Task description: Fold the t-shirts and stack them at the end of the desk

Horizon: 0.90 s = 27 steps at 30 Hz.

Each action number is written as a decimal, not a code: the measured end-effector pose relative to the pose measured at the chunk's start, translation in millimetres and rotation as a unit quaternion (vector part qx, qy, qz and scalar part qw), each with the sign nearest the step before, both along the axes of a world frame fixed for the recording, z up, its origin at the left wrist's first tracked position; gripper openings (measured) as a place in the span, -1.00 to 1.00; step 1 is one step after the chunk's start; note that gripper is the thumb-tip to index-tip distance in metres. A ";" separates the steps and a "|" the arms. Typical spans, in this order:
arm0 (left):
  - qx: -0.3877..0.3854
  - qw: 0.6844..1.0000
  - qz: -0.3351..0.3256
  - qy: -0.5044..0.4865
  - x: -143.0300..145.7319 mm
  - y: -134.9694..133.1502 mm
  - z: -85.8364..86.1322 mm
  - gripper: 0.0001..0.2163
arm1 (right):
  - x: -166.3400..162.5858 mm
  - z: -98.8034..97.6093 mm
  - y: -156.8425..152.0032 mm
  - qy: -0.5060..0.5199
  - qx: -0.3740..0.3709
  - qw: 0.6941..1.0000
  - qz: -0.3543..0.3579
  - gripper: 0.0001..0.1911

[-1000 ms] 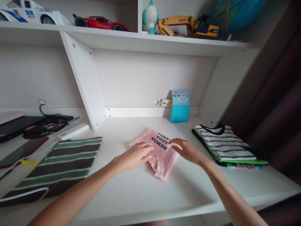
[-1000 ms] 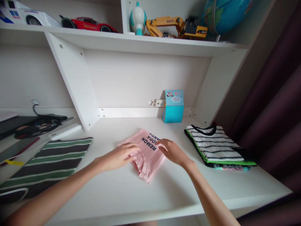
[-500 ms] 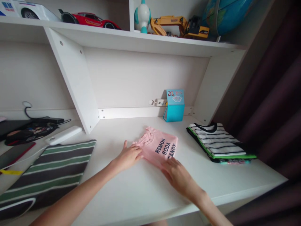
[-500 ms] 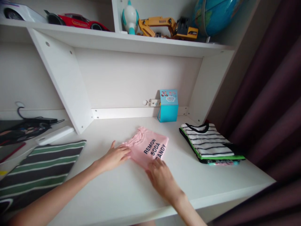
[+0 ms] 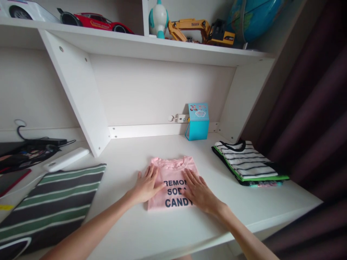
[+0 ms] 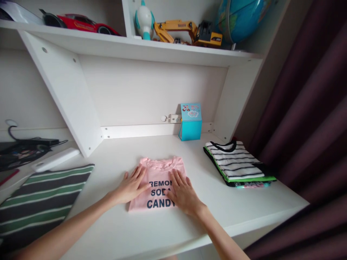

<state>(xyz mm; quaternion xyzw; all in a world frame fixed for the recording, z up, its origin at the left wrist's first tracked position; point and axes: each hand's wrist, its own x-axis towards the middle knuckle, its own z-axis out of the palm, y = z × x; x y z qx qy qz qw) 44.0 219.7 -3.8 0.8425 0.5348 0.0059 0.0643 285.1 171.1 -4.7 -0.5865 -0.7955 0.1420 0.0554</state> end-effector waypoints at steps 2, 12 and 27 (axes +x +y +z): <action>0.018 1.000 0.004 0.007 1.1 -5.8 9.5 -0.42 | 6.3 1.3 1.9 0.014 0.002 1.000 -0.010 -0.30; -0.040 0.970 0.051 -0.234 -17.6 17.8 10.2 -0.77 | 24.7 3.3 20.3 0.046 0.055 0.974 -0.216 -0.81; -0.157 0.893 0.071 -0.415 3.5 6.2 26.6 -0.54 | 34.6 12.5 28.8 0.136 0.065 0.972 -0.179 -0.96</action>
